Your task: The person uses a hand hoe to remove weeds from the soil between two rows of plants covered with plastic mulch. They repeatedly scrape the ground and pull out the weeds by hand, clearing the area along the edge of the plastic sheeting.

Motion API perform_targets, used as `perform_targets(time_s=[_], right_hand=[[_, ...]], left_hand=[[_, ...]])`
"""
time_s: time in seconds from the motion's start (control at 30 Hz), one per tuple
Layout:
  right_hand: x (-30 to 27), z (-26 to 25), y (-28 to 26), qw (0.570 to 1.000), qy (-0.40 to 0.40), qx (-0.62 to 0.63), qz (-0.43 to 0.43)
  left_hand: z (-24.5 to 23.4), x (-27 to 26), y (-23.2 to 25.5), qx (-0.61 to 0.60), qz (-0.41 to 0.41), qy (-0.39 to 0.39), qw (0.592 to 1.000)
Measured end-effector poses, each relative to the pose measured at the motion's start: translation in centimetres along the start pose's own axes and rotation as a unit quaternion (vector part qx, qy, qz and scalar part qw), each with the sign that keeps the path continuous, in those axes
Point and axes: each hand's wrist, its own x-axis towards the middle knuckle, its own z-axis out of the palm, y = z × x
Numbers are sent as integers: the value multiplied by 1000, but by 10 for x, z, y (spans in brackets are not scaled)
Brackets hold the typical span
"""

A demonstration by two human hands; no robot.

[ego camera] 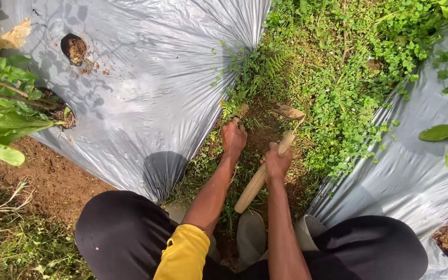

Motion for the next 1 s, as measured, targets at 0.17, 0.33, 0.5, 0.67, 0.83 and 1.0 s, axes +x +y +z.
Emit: perform_targets(time_s=[0.17,0.33,0.5,0.67,0.83,1.0], right_hand=[[3,3,2,1000,-10,25,-7],[3,1,21,987,-84,-138,-2],[-2,5,-42,999,-16,15,-23],[25,-3,22,995,-52,-83,-29],[13,-3,-2,987,-54,-144,-43],[-1,4,-42,996,6,20,-82]], left_hand=[[-5,1,6,-8,-2,8,1000],[-16,-12,18,47,14,2,999],[-29,-30,42,8,13,17,1000],[-55,-45,85,84,-10,20,996],[-29,-30,72,123,2,-21,992],[12,-12,20,91,27,22,995]])
